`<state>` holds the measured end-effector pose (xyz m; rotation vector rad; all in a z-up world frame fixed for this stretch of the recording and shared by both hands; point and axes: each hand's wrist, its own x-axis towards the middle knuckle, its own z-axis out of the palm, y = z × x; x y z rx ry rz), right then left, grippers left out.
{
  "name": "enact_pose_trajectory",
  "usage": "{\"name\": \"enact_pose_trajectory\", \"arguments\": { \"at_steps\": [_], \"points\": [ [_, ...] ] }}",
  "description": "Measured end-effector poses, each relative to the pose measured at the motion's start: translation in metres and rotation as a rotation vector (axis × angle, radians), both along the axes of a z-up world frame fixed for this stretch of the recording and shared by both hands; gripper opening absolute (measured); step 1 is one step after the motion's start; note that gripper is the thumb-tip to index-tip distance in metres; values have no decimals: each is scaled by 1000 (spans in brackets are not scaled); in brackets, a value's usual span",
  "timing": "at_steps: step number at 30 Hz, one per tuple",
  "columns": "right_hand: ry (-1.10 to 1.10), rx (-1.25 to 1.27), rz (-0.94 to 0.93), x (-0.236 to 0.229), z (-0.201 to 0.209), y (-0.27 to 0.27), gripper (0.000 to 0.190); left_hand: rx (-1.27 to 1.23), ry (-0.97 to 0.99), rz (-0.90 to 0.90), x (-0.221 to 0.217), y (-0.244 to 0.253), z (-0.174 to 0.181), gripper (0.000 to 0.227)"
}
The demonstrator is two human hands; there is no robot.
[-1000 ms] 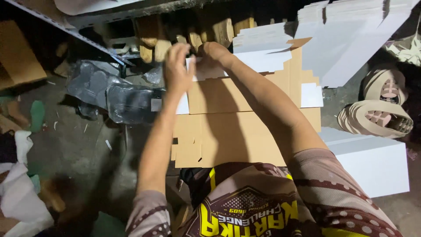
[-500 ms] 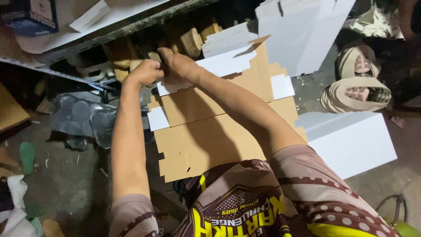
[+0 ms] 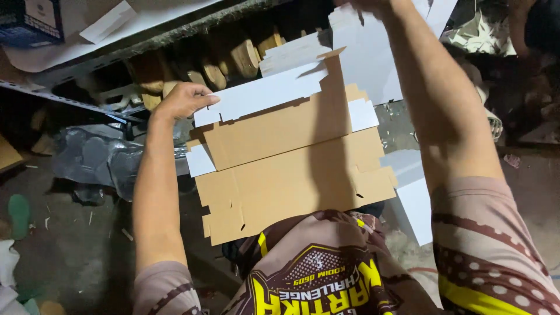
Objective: The person assembles a flat cardboard box by folding the side flaps and tucking the tabs into slots to form the box structure. They then insert a white rectangular piece into the bottom of the box and adjust the flaps to secure it.
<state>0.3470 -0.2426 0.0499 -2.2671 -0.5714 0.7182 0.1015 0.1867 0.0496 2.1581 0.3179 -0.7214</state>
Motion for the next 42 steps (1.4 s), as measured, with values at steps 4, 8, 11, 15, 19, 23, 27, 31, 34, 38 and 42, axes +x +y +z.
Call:
{"name": "enact_pose_trajectory", "arguments": {
  "at_steps": [4, 8, 11, 15, 19, 23, 27, 31, 34, 38, 42],
  "points": [
    [334, -17, -159, -34, 1, -13, 38, -85, -51, -25, 1, 2, -7, 21],
    [658, 129, -47, -60, 1, -9, 32, -131, -72, -52, 1, 5, -15, 19],
    [650, 129, 10, -64, 8, -7, 24, -188, -43, -25, -1, 0, 0, 16],
    [423, -65, 72, -78, 41, 0, 25, -202, -76, -51, -4, 2, 2, 16],
    [258, -17, 143, -82, 26, -5, 15, -164, -135, -77, -7, -2, 6, 20],
    [108, 53, 205, -85, 20, -9, 15, -98, -60, -93, -3, -8, 23, 19],
    [103, 29, 227, -85, 20, -7, 18, 0, 6, -203, 5, -24, 37, 27],
    [184, -67, 220, -85, 30, 0, 28, -32, -43, -216, 6, -26, 32, 22],
    [121, -91, 264, -86, 32, 6, 39, 4, -45, -196, 5, -29, 34, 20],
    [55, -235, 340, -83, 25, 11, 24, 24, 36, -217, 5, -43, 49, 21],
    [-17, -217, 416, -76, 12, 12, 44, 72, -20, -307, 9, -46, 39, 23]
  ]
}}
